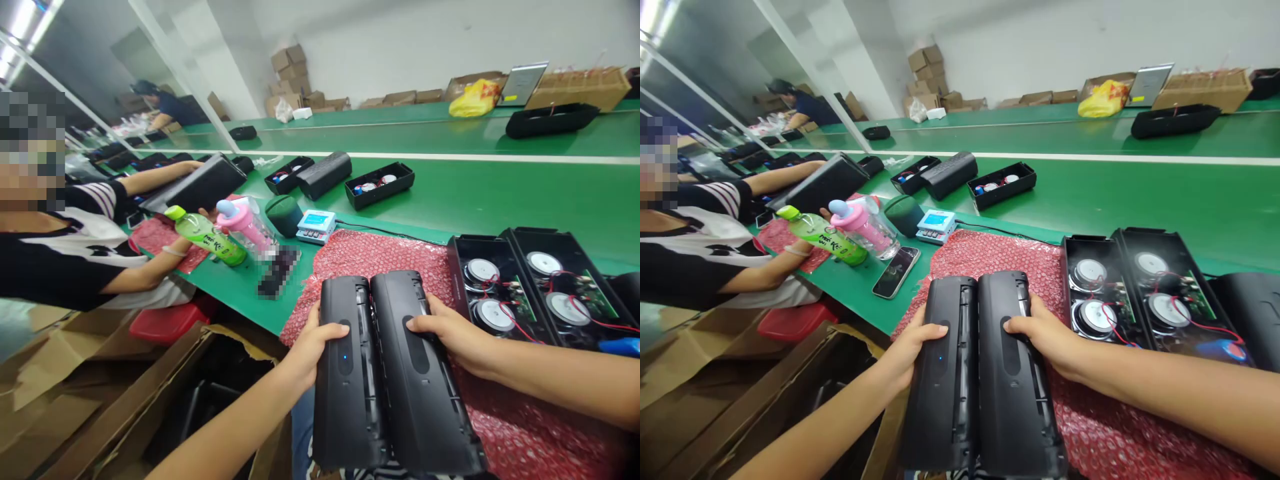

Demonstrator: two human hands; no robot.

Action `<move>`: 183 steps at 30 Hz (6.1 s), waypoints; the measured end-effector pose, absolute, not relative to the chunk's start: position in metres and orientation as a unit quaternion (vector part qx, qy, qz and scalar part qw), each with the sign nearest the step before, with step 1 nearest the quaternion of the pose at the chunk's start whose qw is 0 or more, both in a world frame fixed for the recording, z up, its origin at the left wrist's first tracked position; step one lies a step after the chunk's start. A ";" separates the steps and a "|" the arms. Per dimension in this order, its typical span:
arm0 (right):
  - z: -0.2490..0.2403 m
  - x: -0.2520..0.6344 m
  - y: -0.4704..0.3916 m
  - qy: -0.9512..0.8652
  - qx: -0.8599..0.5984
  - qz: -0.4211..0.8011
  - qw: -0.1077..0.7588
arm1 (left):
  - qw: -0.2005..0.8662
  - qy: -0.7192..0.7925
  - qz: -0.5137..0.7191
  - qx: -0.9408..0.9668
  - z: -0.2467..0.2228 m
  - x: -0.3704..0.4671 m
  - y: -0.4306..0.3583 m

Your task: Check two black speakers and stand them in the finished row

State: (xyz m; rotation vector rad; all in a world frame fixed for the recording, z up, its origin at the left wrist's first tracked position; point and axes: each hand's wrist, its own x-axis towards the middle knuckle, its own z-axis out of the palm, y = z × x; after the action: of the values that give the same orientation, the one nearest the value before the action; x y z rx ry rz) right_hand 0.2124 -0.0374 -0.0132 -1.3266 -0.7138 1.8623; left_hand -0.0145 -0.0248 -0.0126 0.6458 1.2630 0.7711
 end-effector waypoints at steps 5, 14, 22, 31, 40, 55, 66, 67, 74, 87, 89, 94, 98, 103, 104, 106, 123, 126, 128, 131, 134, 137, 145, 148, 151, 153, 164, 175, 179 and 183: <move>-0.014 0.211 -0.040 -0.268 -0.523 0.722 0.366 | 0.690 0.559 0.366 0.279 -0.015 -0.011 -0.028; -0.013 0.207 -0.039 -0.231 -0.514 0.728 0.390 | 0.687 0.577 0.367 0.246 -0.012 -0.009 -0.023; -0.015 0.209 -0.039 -0.239 -0.519 0.721 0.392 | 0.683 0.584 0.369 0.236 -0.013 -0.010 -0.023; -0.011 0.208 -0.038 -0.227 -0.531 0.719 0.387 | 0.683 0.577 0.379 0.240 -0.014 -0.009 -0.023; -0.013 0.209 -0.038 -0.225 -0.527 0.721 0.391 | 0.687 0.570 0.379 0.242 -0.017 -0.012 -0.024; -0.016 0.211 -0.040 -0.254 -0.513 0.724 0.385 | 0.688 0.552 0.398 0.250 -0.019 -0.011 -0.026; -0.015 0.212 -0.039 -0.281 -0.529 0.711 0.368 | 0.687 0.544 0.402 0.265 -0.021 -0.011 -0.027; -0.016 0.213 -0.039 -0.282 -0.530 0.710 0.367 | 0.686 0.544 0.404 0.266 -0.021 -0.011 -0.027; -0.020 0.210 -0.037 -0.269 -0.506 0.724 0.384 | 0.668 0.576 0.391 0.263 -0.018 -0.011 -0.026; -0.016 0.208 -0.032 -0.257 -0.524 0.708 0.398 | 0.644 0.617 0.363 0.269 -0.016 -0.010 -0.023; -0.016 0.207 -0.033 -0.258 -0.523 0.708 0.398 | 0.649 0.611 0.366 0.267 -0.016 -0.011 -0.023; -0.018 0.210 -0.033 -0.268 -0.517 0.706 0.404 | 0.652 0.606 0.369 0.267 -0.018 -0.011 -0.024; -0.019 0.216 -0.034 -0.300 -0.502 0.722 0.369 | 0.660 0.595 0.373 0.268 -0.019 -0.011 -0.024; -0.017 0.220 -0.032 -0.324 -0.505 0.727 0.333 | 0.661 0.585 0.386 0.267 -0.021 -0.011 -0.024; -0.017 0.219 -0.032 -0.323 -0.502 0.728 0.337 | 0.662 0.584 0.388 0.265 -0.021 -0.011 -0.024; -0.017 0.219 -0.033 -0.319 -0.493 0.731 0.349 | 0.664 0.584 0.387 0.261 -0.020 -0.011 -0.024; -0.016 0.206 -0.035 -0.254 -0.542 0.708 0.375 | 0.666 0.576 0.385 0.276 -0.018 -0.011 -0.027; -0.015 0.208 -0.035 -0.254 -0.533 0.714 0.374 | 0.667 0.576 0.384 0.276 -0.018 -0.010 -0.026; -0.015 0.211 -0.036 -0.272 -0.520 0.716 0.377 | 0.667 0.577 0.387 0.268 -0.018 -0.009 -0.026; -0.014 0.217 -0.038 -0.297 -0.497 0.731 0.361 | 0.664 0.584 0.391 0.256 -0.017 -0.008 -0.026; -0.013 0.220 -0.037 -0.322 -0.498 0.735 0.331 | 0.665 0.582 0.392 0.257 -0.016 -0.008 -0.026; -0.013 0.220 -0.035 -0.324 -0.496 0.736 0.327 | 0.669 0.579 0.391 0.256 -0.017 -0.009 -0.027; -0.017 0.222 -0.035 -0.333 -0.469 0.744 0.339 | 0.666 0.584 0.389 0.253 -0.018 -0.010 -0.027; -0.019 0.225 -0.036 -0.353 -0.465 0.742 0.329 | 0.668 0.577 0.392 0.259 -0.018 -0.010 -0.026; -0.017 0.228 -0.034 -0.380 -0.475 0.737 0.295 | 0.668 0.575 0.390 0.266 -0.018 -0.010 -0.027; -0.013 0.229 -0.032 -0.388 -0.487 0.733 0.273 | 0.669 0.575 0.390 0.264 -0.018 -0.010 -0.027; -0.008 0.226 -0.033 -0.351 -0.519 0.741 0.243 | 0.666 0.577 0.397 0.256 -0.017 -0.009 -0.027; -0.003 0.222 -0.032 -0.324 -0.535 0.744 0.237 | 0.690 0.555 0.382 0.263 -0.020 -0.015 -0.027; -0.003 0.223 -0.032 -0.323 -0.535 0.746 0.231 | 0.717 0.516 0.371 0.287 -0.020 -0.022 -0.028; 0.000 0.223 -0.032 -0.333 -0.537 0.739 0.233 | 0.704 0.503 0.381 0.325 -0.021 -0.027 -0.030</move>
State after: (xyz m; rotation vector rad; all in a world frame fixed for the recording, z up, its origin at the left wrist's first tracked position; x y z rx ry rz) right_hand 0.2226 -0.0315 0.0005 -1.4761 -0.9150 2.0286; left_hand -0.0266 -0.0300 -0.0208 0.7228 1.1186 0.8483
